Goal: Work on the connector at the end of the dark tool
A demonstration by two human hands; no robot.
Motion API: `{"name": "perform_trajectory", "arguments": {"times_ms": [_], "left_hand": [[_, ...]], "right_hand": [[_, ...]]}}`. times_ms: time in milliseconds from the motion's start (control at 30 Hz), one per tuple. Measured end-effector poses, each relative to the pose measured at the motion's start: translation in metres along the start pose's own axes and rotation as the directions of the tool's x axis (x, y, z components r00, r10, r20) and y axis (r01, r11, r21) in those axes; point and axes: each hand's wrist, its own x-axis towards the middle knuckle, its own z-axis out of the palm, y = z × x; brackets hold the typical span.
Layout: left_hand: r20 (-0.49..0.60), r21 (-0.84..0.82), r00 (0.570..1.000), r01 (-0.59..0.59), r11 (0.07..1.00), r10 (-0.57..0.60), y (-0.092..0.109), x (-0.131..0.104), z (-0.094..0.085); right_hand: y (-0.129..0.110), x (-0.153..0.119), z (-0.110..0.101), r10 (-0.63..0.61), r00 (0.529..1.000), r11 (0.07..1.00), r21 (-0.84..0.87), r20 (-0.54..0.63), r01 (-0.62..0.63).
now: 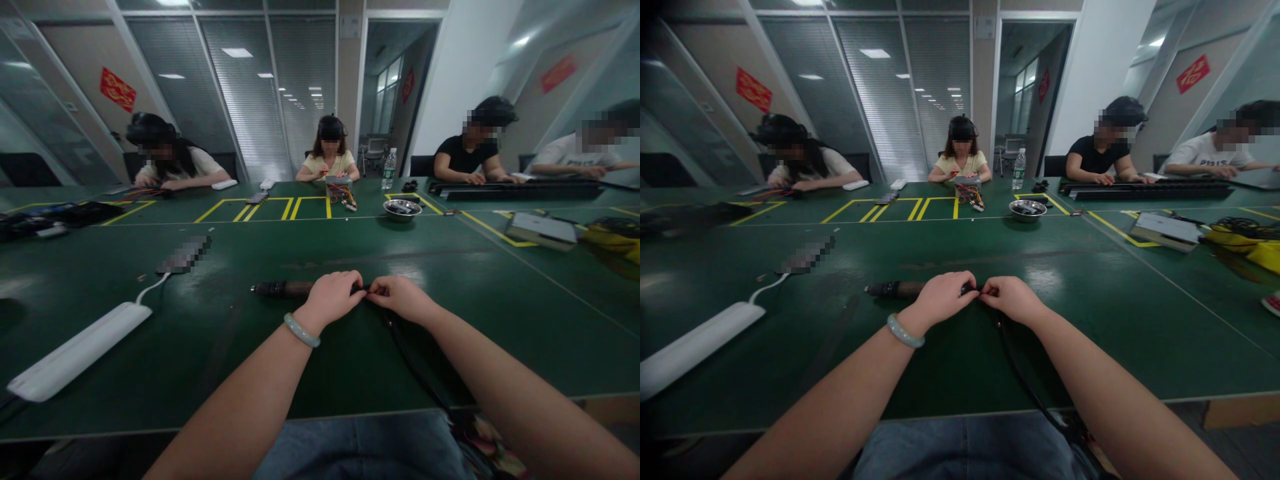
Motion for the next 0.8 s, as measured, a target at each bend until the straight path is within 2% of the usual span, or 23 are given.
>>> {"name": "perform_trajectory", "arguments": {"times_ms": [267,433,800], "left_hand": [[-0.033,-0.029,0.999,-0.011,1.0,0.011,-0.0014,0.0008,0.0012],[-0.017,-0.043,1.0,-0.006,0.999,0.006,-0.0017,0.0,0.0009],[-0.04,0.026,0.999,-0.007,1.0,0.008,-0.0003,0.0011,0.0022]], "right_hand": [[0.0008,0.001,-0.0002,-0.002,1.0,1.0,0.007,0.004,0.002],[-0.001,0.0002,-0.0011,0.011,1.0,1.0,-0.001,0.006,-0.011],[-0.0004,0.0009,-0.0006,-0.006,1.0,1.0,-0.004,0.003,0.006]]}}
